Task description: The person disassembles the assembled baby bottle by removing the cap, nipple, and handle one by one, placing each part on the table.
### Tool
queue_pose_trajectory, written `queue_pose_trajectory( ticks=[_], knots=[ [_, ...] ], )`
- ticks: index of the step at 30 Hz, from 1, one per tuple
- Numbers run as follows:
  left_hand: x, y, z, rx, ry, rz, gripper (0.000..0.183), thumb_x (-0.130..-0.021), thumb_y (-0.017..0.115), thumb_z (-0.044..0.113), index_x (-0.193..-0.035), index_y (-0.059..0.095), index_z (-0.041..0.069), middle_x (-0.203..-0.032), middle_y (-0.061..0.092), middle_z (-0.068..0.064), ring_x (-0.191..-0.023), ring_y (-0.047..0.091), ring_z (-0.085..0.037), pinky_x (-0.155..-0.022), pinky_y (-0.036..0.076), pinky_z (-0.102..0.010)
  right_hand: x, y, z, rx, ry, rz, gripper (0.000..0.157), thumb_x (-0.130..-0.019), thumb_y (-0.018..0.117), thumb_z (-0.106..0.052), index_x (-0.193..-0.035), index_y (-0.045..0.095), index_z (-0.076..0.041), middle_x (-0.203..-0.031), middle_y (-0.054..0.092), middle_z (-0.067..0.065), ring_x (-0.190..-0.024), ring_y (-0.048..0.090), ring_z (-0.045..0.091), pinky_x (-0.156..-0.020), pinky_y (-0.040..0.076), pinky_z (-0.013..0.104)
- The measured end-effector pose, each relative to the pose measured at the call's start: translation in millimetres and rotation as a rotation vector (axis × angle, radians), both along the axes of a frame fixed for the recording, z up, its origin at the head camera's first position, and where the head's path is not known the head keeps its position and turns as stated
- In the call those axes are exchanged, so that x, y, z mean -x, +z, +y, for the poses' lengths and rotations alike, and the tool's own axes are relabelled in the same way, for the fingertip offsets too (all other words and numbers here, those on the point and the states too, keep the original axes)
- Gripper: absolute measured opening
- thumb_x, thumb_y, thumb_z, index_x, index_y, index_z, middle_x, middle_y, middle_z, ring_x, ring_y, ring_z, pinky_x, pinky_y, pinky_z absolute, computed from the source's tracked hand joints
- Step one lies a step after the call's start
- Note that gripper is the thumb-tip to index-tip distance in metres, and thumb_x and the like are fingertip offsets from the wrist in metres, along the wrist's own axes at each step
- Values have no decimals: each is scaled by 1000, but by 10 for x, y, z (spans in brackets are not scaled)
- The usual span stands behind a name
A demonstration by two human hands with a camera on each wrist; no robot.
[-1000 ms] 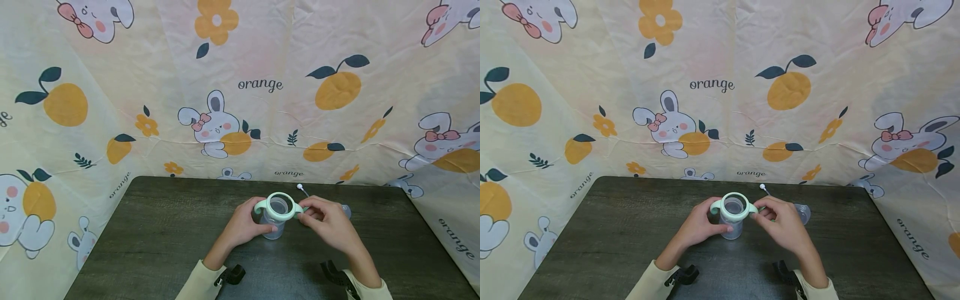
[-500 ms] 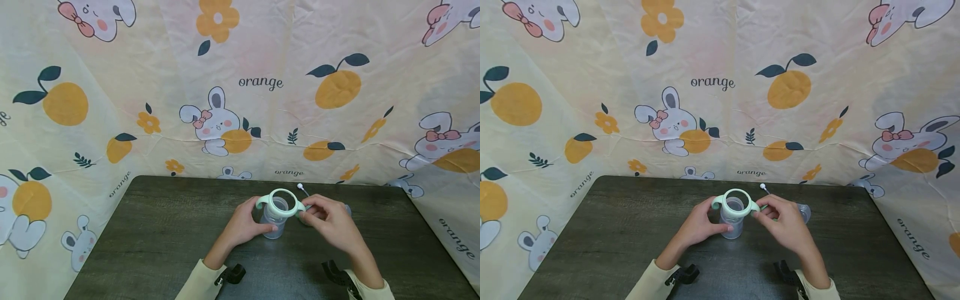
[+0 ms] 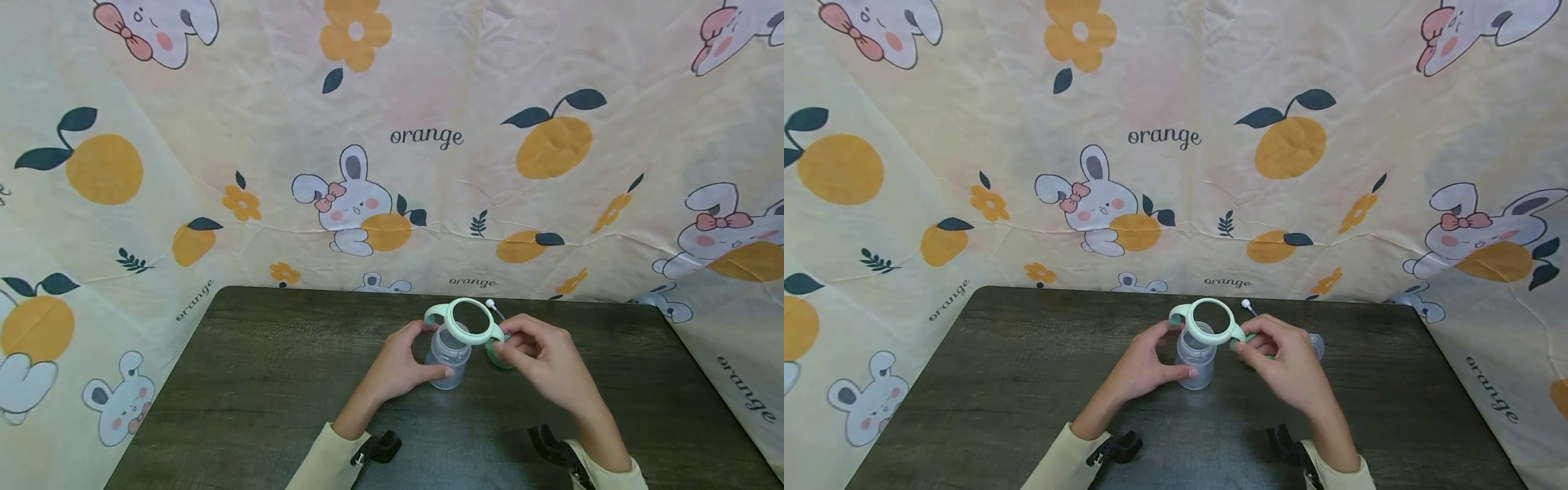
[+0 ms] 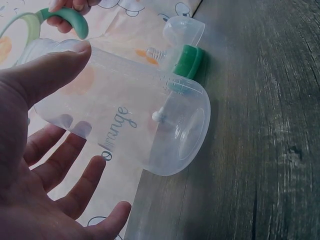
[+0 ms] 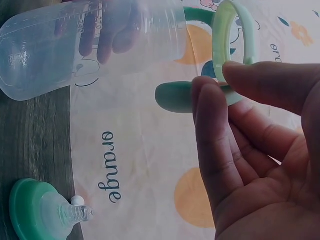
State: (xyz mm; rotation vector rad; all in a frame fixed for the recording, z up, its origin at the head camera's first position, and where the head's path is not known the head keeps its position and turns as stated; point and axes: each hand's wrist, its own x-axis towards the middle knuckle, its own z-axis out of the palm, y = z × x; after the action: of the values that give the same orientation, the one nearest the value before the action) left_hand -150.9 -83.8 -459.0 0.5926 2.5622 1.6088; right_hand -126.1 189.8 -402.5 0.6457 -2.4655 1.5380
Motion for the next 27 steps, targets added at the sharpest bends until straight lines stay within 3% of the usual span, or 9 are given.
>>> queue_pose_trajectory(
  ticks=[7,17,27],
  knots=[
    [3,-3,4,0,0,-2,70,-85,99,26,-144,66,10,-141,69,-3,-136,62,-26,-116,46,-57,0,9,7,10,-30,-22,13,-97,82,4,-105,75,-4,-87,75,4,-69,73,14,-63,61,27],
    [0,-8,0,-7,3,-7,69,-85,99,27,-144,67,11,-140,70,-1,-135,62,-25,-115,46,-56,2,-16,28,31,-42,13,18,-93,83,8,-105,74,-1,-84,75,4,-67,72,10,-61,59,23],
    [1,-10,-2,-11,0,-20,70,-85,99,27,-145,66,11,-141,69,-1,-136,62,-26,-115,46,-57,7,-34,55,-12,-75,40,21,-89,88,7,-100,75,-6,-81,75,0,-65,70,11,-59,56,21]
  ],
)
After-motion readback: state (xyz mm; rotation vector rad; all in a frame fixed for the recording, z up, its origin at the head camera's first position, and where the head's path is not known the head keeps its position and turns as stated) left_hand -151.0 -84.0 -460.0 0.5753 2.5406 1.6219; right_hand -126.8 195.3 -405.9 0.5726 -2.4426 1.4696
